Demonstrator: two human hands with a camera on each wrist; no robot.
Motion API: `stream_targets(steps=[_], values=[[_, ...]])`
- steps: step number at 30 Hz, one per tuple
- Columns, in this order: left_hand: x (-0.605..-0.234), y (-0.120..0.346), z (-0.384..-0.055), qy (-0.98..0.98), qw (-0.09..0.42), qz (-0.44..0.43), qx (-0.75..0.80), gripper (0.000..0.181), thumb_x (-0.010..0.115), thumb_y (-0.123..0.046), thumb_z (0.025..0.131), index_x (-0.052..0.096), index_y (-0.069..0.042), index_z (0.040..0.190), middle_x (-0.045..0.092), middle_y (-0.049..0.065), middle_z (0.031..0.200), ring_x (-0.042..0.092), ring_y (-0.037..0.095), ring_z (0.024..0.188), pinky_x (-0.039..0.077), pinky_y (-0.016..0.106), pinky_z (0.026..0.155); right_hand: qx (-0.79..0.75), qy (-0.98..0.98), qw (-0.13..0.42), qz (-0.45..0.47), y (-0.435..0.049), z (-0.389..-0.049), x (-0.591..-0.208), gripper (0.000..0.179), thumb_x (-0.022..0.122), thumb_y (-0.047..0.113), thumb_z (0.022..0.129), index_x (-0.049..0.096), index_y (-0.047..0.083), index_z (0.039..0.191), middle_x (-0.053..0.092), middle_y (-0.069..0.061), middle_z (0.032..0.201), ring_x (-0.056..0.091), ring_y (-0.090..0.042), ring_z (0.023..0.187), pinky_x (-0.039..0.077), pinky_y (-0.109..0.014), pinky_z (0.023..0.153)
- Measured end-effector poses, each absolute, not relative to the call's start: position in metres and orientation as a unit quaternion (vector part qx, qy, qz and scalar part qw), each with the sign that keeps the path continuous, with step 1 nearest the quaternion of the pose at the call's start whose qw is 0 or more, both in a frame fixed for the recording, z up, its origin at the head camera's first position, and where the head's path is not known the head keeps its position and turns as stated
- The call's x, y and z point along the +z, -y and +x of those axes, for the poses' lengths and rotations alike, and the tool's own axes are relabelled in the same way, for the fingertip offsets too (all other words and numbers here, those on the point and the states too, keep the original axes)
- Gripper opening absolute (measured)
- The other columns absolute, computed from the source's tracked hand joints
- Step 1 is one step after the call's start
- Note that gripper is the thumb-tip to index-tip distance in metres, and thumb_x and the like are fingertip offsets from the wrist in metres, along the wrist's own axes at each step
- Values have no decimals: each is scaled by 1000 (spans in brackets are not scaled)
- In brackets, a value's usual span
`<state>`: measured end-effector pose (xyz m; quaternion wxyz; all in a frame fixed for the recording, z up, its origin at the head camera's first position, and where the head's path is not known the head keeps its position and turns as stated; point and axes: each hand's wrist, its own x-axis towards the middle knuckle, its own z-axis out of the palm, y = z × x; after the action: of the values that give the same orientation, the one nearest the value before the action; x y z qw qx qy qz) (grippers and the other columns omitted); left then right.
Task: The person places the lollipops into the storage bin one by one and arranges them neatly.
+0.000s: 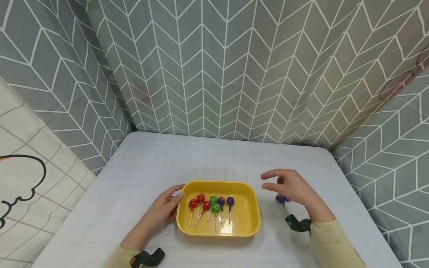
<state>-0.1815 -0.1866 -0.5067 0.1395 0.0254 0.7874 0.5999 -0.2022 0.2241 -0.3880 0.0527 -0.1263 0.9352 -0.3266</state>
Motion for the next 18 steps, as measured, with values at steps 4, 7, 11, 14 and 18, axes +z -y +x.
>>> stream_targets(steps=[4,7,11,14,18], values=[[-507,186,-181,-788,137,26,599,38,51,-49,87,45,-42,123,58,15,66,49,25,49,45,35,45,-329,-936,49,-118,-236,-200,-391,34,67,54,71,64,38,101,61,9,80,51,-16,57,44,-28,49],[-506,186,-181,-789,133,30,598,37,51,-48,87,45,-41,123,58,15,66,49,25,49,45,35,45,-334,-935,50,-105,-244,-198,-393,35,68,53,71,64,37,101,62,7,80,52,-18,57,46,-29,50],[-506,186,-181,-788,134,31,600,38,51,-47,87,45,-40,124,58,15,66,49,25,49,45,34,45,-337,-936,56,-89,-255,-195,-399,36,68,54,70,62,38,103,61,0,71,53,-19,58,46,-29,52],[-506,186,-181,-787,136,28,601,38,51,-48,87,45,-40,124,58,15,66,49,25,50,45,35,45,-333,-938,60,-81,-263,-194,-406,37,67,55,70,61,39,104,59,-1,67,52,-19,59,44,-28,52],[-506,186,-181,-785,139,26,602,38,51,-49,87,44,-41,124,59,15,67,50,26,50,45,36,45,-330,-939,65,-67,-271,-193,-416,36,68,52,71,62,38,104,57,-4,66,50,-19,60,43,-28,53]])
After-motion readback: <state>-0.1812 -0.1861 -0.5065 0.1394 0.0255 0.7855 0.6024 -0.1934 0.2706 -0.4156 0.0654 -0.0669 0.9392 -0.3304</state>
